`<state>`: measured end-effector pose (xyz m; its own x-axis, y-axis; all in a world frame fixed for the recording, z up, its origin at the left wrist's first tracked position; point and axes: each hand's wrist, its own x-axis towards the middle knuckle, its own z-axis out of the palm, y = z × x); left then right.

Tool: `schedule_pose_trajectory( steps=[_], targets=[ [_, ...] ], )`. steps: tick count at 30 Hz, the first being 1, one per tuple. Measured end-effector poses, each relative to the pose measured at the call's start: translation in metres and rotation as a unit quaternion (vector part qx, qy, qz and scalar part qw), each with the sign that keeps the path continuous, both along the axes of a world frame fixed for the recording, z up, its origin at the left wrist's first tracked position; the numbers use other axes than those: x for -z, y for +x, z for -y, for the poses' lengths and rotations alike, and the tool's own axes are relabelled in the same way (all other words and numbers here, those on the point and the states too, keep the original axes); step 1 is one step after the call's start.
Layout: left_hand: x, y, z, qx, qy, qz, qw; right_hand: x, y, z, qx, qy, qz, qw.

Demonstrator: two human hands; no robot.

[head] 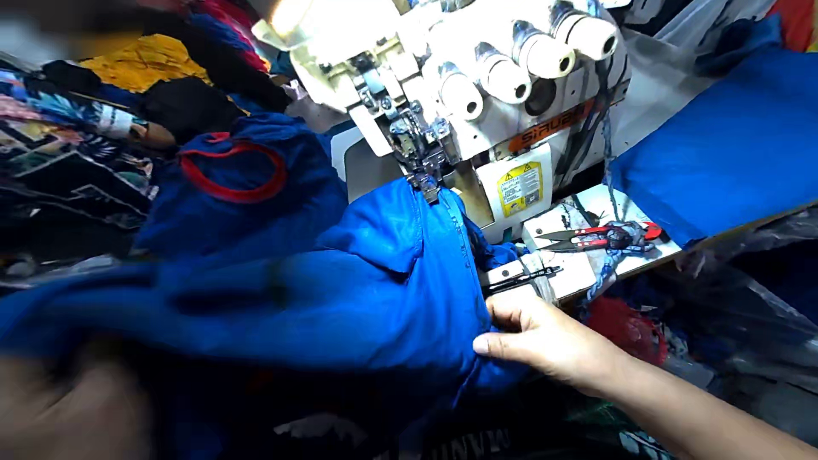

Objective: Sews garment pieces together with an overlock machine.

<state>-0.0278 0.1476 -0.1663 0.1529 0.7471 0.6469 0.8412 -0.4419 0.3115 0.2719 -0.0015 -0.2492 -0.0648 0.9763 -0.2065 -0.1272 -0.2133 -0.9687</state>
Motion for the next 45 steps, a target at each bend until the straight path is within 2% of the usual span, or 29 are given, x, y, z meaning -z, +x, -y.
schedule_pose_trajectory(
  steps=[2,3,5,7,9,11,13,14,16,17,19,20,21,23,28,29,30,31,33,38,41,43,45],
  targets=[
    [0.025,-0.001,-0.042,0.05,-0.08,-0.144,0.985,0.008,-0.003,0.006,-0.004,-0.023,0.014,1.0],
    [0.04,0.001,-0.056,0.058,-0.148,-0.175,0.972,0.013,-0.004,0.009,0.003,-0.029,0.016,0.999],
    [0.07,0.009,-0.066,0.05,-0.23,-0.16,0.959,0.023,-0.003,0.014,0.013,-0.033,0.025,0.999],
    [0.085,0.006,-0.064,0.055,-0.211,-0.096,0.971,0.029,0.0,0.019,0.012,-0.043,0.047,0.998],
    [0.084,-0.005,-0.054,0.058,-0.142,-0.021,0.988,0.033,0.002,0.025,0.012,-0.056,0.065,0.996],
    [0.071,-0.007,-0.028,0.066,-0.041,0.014,0.997,0.037,0.002,0.029,0.017,-0.059,0.067,0.996],
    [0.065,0.007,0.015,0.146,0.008,0.073,0.987,0.042,0.0,0.033,0.039,-0.051,0.06,0.996],
    [0.066,0.019,0.042,0.215,-0.022,0.097,0.972,0.045,-0.001,0.035,0.047,-0.048,0.058,0.996],
    [0.078,0.048,0.094,0.304,-0.159,0.099,0.934,0.047,-0.003,0.038,0.052,-0.043,0.057,0.996],
    [0.089,0.061,0.116,0.312,-0.218,0.102,0.919,0.049,-0.004,0.04,0.052,-0.043,0.058,0.996],
    [0.12,0.078,0.146,0.273,-0.339,0.139,0.89,0.051,-0.003,0.044,0.059,-0.046,0.065,0.995],
    [0.134,0.083,0.155,0.236,-0.414,0.183,0.86,0.051,-0.002,0.046,0.062,-0.046,0.068,0.995],
    [0.142,0.087,0.162,0.192,-0.496,0.244,0.811,0.05,0.0,0.047,0.062,-0.044,0.07,0.995],
    [0.149,0.094,0.165,0.116,-0.61,0.385,0.683,0.048,0.002,0.048,0.056,-0.038,0.062,0.996],
    [0.157,0.09,0.148,0.082,-0.661,0.601,0.441,0.05,-0.008,0.048,0.053,-0.045,-0.012,0.998],
    [0.158,0.088,0.147,0.087,-0.66,0.624,0.408,0.05,-0.01,0.048,0.058,-0.045,-0.018,0.997],
    [0.159,0.086,0.148,0.109,-0.657,0.634,0.393,0.049,-0.01,0.049,0.063,-0.045,-0.02,0.997],
    [0.16,0.083,0.149,0.142,-0.651,0.63,0.398,0.049,-0.01,0.049,0.069,-0.045,-0.017,0.996],
    [0.16,0.08,0.154,0.195,-0.637,0.599,0.445,0.048,-0.007,0.053,0.08,-0.05,0.0,0.996],
    [0.157,0.082,0.16,0.198,-0.59,0.571,0.536,0.048,-0.003,0.057,0.078,-0.056,0.031,0.995],
    [0.159,0.082,0.162,0.229,-0.498,0.527,0.65,0.051,-0.004,0.057,0.086,-0.049,0.056,0.994],
    [0.158,0.078,0.164,0.29,-0.41,0.482,0.718,0.053,-0.005,0.059,0.086,-0.048,0.09,0.991],
    [0.149,0.074,0.167,0.368,-0.304,0.388,0.788,0.053,-0.007,0.062,0.083,-0.045,0.112,0.989]
  ],
)
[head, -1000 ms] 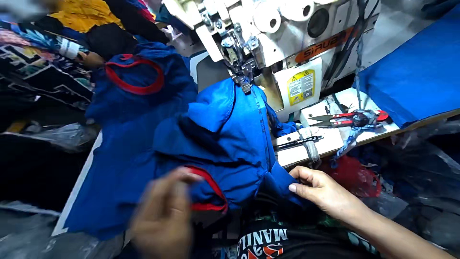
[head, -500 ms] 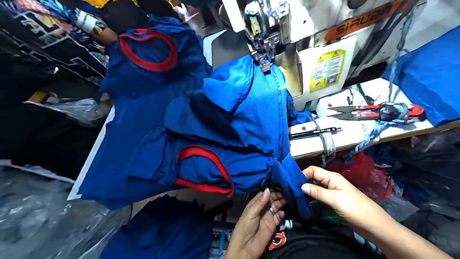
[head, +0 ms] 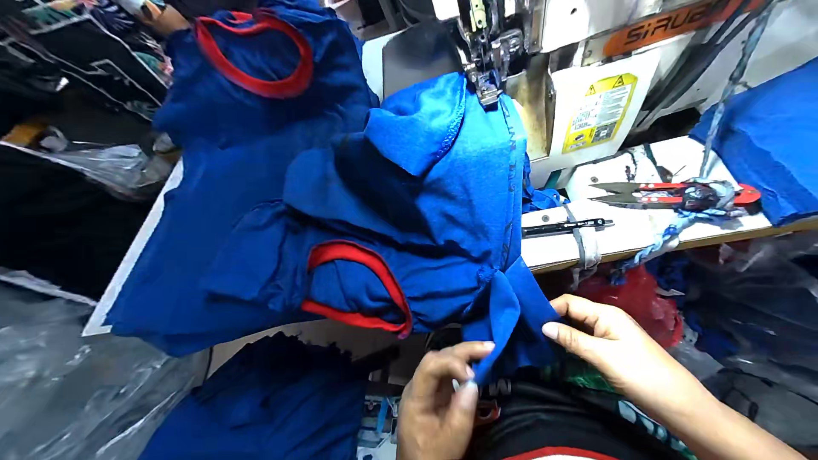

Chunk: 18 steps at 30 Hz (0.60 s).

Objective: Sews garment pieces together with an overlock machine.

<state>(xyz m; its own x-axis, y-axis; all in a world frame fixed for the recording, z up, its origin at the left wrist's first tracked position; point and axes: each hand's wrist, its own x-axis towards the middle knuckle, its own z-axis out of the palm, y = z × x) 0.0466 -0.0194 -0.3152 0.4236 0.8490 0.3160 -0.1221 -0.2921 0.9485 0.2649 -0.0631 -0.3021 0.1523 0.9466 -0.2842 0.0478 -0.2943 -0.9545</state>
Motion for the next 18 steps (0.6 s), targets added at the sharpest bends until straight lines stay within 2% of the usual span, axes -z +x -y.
schedule_pose_trajectory(
  steps=[2,4,6,8,11,13,14,16,18],
  targets=[
    [-0.01,-0.003,0.005,-0.007,0.191,-0.093,0.977,-0.005,-0.004,0.005,-0.018,0.019,-0.001,1.0],
    [-0.015,-0.001,0.011,-0.038,0.328,-0.17,0.928,-0.014,-0.012,0.011,-0.055,0.065,-0.016,0.996],
    [-0.013,0.006,0.018,-0.05,0.376,-0.202,0.903,-0.023,-0.02,0.017,-0.088,0.092,-0.062,0.99],
    [-0.006,0.011,0.021,-0.062,0.361,-0.223,0.903,-0.025,-0.025,0.018,-0.09,0.07,-0.13,0.985],
    [-0.006,0.005,0.019,-0.038,0.286,-0.181,0.94,-0.018,-0.033,0.016,-0.041,0.013,-0.281,0.959],
    [-0.008,0.003,0.022,0.004,0.147,-0.084,0.986,-0.014,-0.037,0.017,-0.027,0.01,-0.301,0.953],
    [-0.01,0.004,0.025,0.011,0.031,-0.027,0.999,-0.012,-0.038,0.017,-0.026,0.02,-0.284,0.958],
    [-0.017,0.008,0.022,-0.003,-0.175,0.047,0.983,-0.007,-0.04,0.018,-0.029,0.059,-0.189,0.98],
    [-0.017,0.009,0.009,0.013,-0.235,0.036,0.971,-0.002,-0.041,0.018,-0.031,0.118,-0.052,0.991]
  ],
)
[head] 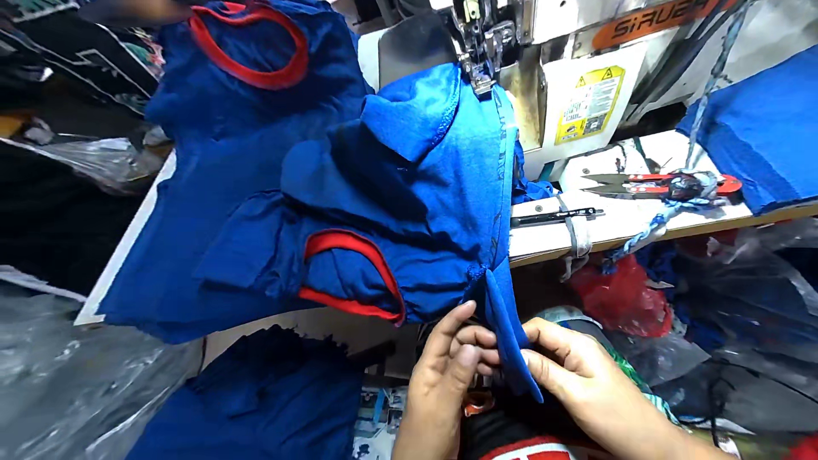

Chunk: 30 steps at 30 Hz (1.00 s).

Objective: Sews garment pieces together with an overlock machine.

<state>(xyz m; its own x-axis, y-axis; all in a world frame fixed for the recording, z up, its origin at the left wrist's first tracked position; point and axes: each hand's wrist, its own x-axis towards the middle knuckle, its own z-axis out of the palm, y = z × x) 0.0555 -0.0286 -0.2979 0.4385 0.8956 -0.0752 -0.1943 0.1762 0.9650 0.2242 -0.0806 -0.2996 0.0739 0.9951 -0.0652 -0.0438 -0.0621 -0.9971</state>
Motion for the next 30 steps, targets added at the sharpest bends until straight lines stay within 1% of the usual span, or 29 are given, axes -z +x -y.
schedule_pose_trajectory(
  steps=[1,3,6,8,12,14,16,19,22,23,24,26,27,28,29,30],
  targets=[
    [0.0,0.001,-0.005,0.011,0.004,-0.014,1.0,0.0,0.0,0.0,0.009,0.032,0.056,0.998],
    [-0.001,0.005,-0.013,0.023,0.042,-0.036,0.998,-0.001,0.0,-0.001,0.024,0.075,0.13,0.988],
    [-0.003,0.01,-0.018,0.032,0.122,-0.073,0.989,0.001,0.001,-0.002,0.049,0.117,0.19,0.974],
    [-0.002,0.011,-0.018,0.051,0.133,-0.091,0.986,0.001,0.002,-0.001,0.05,0.119,0.197,0.972],
    [-0.005,0.008,-0.012,0.087,0.094,-0.111,0.985,0.005,0.005,0.004,0.042,0.104,0.19,0.975],
    [-0.004,0.005,-0.008,0.094,0.113,-0.126,0.981,0.005,0.006,0.005,0.037,0.098,0.176,0.979],
    [-0.005,0.004,-0.005,0.107,0.157,-0.146,0.971,0.004,0.006,0.006,0.033,0.092,0.163,0.982],
    [-0.009,0.007,0.001,0.09,0.203,-0.179,0.958,0.001,0.007,0.006,0.028,0.085,0.154,0.984],
    [-0.015,0.009,0.006,0.039,0.236,-0.211,0.948,-0.002,0.005,0.006,0.023,0.094,0.141,0.985],
    [-0.019,0.008,0.008,0.017,0.264,-0.227,0.937,-0.004,0.005,0.006,0.024,0.094,0.137,0.986],
    [-0.024,0.005,0.01,-0.007,0.306,-0.252,0.918,-0.005,0.005,0.007,0.024,0.091,0.131,0.987],
    [-0.034,-0.004,0.01,-0.053,0.419,-0.306,0.853,-0.01,0.008,0.01,0.023,0.091,0.115,0.989],
    [-0.038,-0.008,0.008,-0.072,0.474,-0.317,0.818,-0.013,0.009,0.013,0.019,0.098,0.105,0.989],
    [-0.042,-0.011,0.007,-0.081,0.515,-0.316,0.793,-0.018,0.011,0.016,0.011,0.107,0.098,0.989],
    [-0.046,-0.013,0.008,-0.078,0.542,-0.31,0.777,-0.026,0.011,0.02,0.006,0.112,0.094,0.989],
    [-0.049,-0.013,0.011,-0.065,0.555,-0.303,0.772,-0.035,0.011,0.024,0.001,0.113,0.092,0.989]
  ],
)
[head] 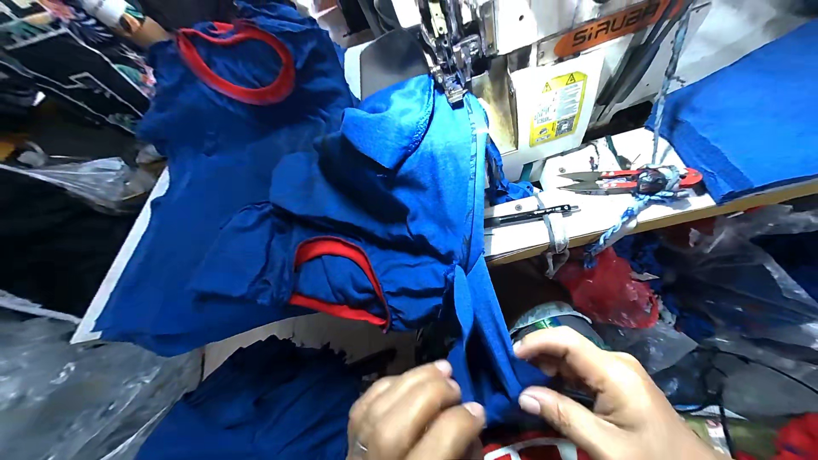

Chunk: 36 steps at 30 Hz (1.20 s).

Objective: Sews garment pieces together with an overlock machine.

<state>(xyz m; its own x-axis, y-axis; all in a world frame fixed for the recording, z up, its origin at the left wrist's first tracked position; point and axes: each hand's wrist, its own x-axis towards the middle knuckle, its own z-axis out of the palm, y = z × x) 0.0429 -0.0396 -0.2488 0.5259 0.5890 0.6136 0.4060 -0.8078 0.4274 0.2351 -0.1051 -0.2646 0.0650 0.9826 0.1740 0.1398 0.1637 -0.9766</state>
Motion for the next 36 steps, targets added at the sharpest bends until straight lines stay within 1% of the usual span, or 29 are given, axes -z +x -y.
schedule_pose_trajectory(
  steps=[2,4,6,8,10,11,14,17,18,20,23,25,27,31,36],
  targets=[
    [-0.002,0.006,0.007,0.047,-0.029,-0.006,0.998,-0.014,0.0,0.007,-0.006,0.003,0.002,1.0],
    [0.007,0.013,0.007,0.083,-0.078,0.006,0.993,-0.017,0.001,0.01,-0.01,0.005,0.004,1.0],
    [0.017,0.016,0.004,0.094,-0.141,0.045,0.984,-0.012,0.002,0.009,-0.009,-0.006,0.002,1.0],
    [0.021,0.015,0.001,0.105,-0.218,0.088,0.966,-0.006,0.002,0.009,-0.007,-0.009,-0.002,1.0],
    [0.022,0.014,0.0,0.128,-0.253,0.114,0.952,-0.001,0.0,0.009,-0.001,0.005,0.015,1.0],
    [0.021,0.014,0.0,0.137,-0.243,0.115,0.953,0.001,-0.001,0.009,0.003,0.018,0.034,0.999],
    [0.02,0.015,0.001,0.144,-0.146,0.084,0.975,0.002,-0.002,0.008,0.001,0.062,0.085,0.994],
    [0.029,0.019,0.005,0.113,-0.078,0.056,0.989,0.002,-0.002,0.008,-0.001,0.068,0.1,0.993],
    [0.033,0.02,0.005,0.102,-0.075,0.053,0.99,0.002,-0.001,0.008,-0.009,0.059,0.09,0.994],
    [0.039,0.02,0.004,0.101,-0.108,0.068,0.987,0.002,0.001,0.008,-0.023,0.043,0.058,0.997],
    [0.044,0.016,0.002,0.141,-0.18,0.118,0.966,0.004,0.002,0.007,-0.024,0.035,0.026,0.999],
    [0.047,0.015,0.002,0.155,-0.199,0.136,0.958,0.005,0.002,0.007,-0.023,0.03,0.028,0.999],
    [0.048,0.015,0.003,0.151,-0.186,0.137,0.961,0.006,0.001,0.008,-0.015,0.03,0.039,0.999],
    [0.048,0.015,0.0,0.132,-0.105,0.106,0.98,0.005,0.001,0.012,-0.008,0.034,0.066,0.997],
    [0.044,0.013,-0.004,0.115,-0.041,0.068,0.99,-0.002,0.004,0.015,-0.009,0.026,0.1,0.995]
  ],
)
